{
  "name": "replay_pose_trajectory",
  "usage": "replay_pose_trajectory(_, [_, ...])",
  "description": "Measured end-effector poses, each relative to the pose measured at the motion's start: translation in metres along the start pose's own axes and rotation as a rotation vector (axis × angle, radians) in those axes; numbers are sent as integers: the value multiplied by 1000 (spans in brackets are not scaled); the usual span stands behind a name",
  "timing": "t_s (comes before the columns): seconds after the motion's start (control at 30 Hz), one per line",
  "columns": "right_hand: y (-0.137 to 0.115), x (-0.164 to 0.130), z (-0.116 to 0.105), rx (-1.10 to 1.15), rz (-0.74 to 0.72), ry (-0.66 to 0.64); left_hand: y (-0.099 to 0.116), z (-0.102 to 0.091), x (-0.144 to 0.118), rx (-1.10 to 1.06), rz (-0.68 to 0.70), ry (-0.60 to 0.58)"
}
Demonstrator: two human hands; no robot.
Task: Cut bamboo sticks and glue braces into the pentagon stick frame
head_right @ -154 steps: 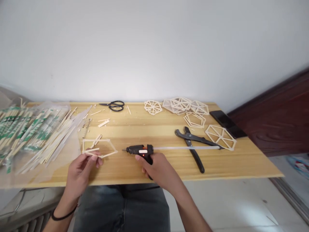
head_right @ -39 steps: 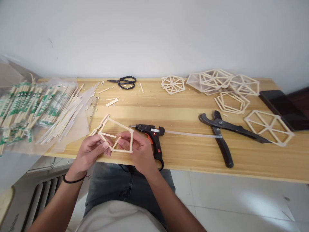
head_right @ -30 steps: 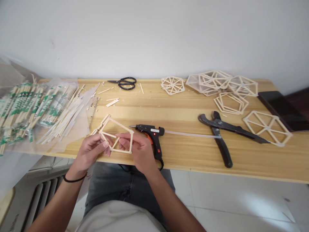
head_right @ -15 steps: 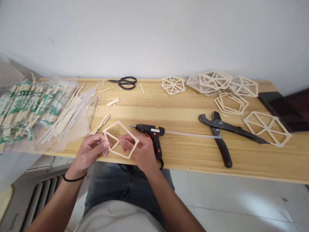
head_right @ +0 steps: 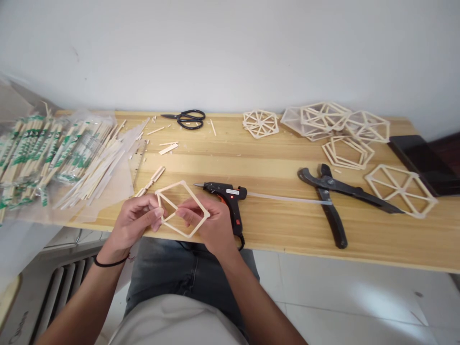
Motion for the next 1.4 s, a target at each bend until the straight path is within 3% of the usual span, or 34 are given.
replay_pose_trajectory(0.83, [-4, -5, 4, -113, 54, 16, -3, -1, 0, -1, -55, 23])
replay_pose_trajectory(1.13, [-7, -4, 4, -147, 29, -22, -3, 0, 1, -3, -55, 25])
replay_pose_trajectory(1.4, [3, -4, -1, -73, 101, -115, -2, 0, 2, 0, -63, 30])
Point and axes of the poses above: each hand's wrist, its own x-axis towards the middle knuckle, its own z-axis out of the palm, y = z × x, the point moved 2 cm from there along x, towards the middle knuckle, and after that the axes turned 4 degrees about -y, right-handed, at the moved point
